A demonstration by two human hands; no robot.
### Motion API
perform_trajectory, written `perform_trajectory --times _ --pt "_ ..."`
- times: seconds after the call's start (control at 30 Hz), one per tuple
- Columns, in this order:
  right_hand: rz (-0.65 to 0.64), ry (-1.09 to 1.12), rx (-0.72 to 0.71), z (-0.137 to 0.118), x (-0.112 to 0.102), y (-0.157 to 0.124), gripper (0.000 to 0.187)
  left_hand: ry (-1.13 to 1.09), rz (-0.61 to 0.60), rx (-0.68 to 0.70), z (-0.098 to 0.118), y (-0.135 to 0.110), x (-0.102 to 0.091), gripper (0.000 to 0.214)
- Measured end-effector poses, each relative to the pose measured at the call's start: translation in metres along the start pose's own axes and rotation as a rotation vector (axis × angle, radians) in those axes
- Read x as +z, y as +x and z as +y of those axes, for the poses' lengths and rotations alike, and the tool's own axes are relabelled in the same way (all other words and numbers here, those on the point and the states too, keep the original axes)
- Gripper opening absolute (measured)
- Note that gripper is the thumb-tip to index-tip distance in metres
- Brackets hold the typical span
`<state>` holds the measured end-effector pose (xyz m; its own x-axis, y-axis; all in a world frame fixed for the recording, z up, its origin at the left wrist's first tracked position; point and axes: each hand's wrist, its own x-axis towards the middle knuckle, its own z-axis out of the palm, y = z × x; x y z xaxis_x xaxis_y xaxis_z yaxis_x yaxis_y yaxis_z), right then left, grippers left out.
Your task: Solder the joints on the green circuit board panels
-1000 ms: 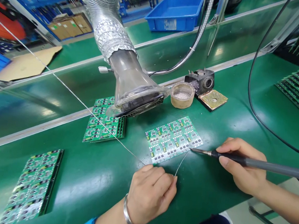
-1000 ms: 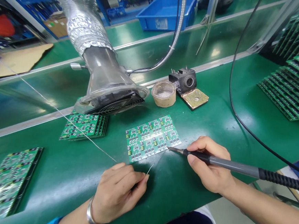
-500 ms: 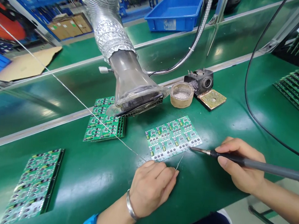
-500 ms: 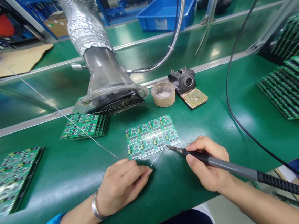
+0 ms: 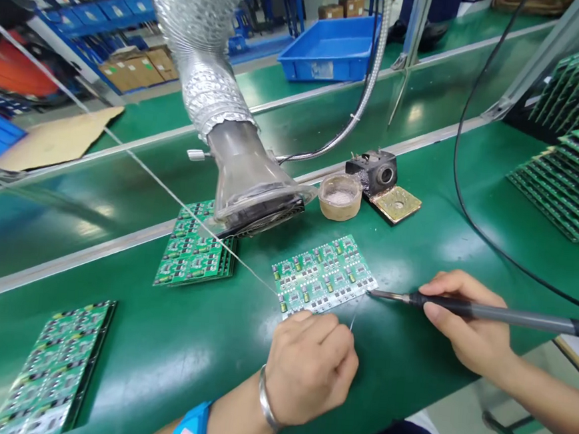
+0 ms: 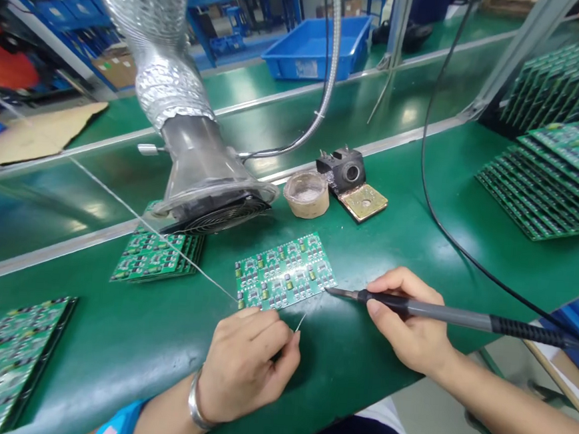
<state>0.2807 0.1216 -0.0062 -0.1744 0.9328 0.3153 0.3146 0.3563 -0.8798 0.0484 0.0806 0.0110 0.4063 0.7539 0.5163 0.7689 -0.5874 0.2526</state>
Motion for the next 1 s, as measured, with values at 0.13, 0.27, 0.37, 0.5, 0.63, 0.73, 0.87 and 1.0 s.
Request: perform_trajectory --times 0.13,0.27,0.37,0.5,0.63,0.73,0.87,1.0 --pt "-0.040 -0.050 -0.019 -0.003 0.003 0.001 0.012 -0.006 -0.020 -0.029 -0.004 -0.004 0.000 0.027" --pt "-0.042 -0.071 -0.006 -0.005 0.004 0.002 0.010 -0.007 -0.022 -0.023 -0.003 -0.005 0.000 0.028" --pt "-0.050 -0.095 -0.013 -0.005 0.004 0.001 0.010 -0.006 -0.023 -0.015 -0.003 -0.003 0.001 0.028" --pt "-0.058 -0.117 -0.014 -0.005 0.004 0.001 0.010 0.011 -0.028 0.002 -0.004 0.000 0.004 0.029" --pt "-0.053 -0.122 -0.018 -0.004 0.004 0.000 0.009 0.025 -0.025 0.008 -0.004 0.003 0.006 0.029" --pt "-0.027 -0.082 -0.016 -0.004 0.003 -0.001 0.009 0.026 -0.021 0.007 -0.004 0.004 0.007 0.028" --pt "0.028 -0.016 -0.004 -0.002 0.002 -0.004 0.009 0.011 -0.012 0.013 -0.004 0.005 0.008 0.028" --pt "0.012 -0.018 0.002 -0.002 0.003 -0.004 0.010 0.018 -0.020 0.016 -0.004 0.007 0.011 0.028"
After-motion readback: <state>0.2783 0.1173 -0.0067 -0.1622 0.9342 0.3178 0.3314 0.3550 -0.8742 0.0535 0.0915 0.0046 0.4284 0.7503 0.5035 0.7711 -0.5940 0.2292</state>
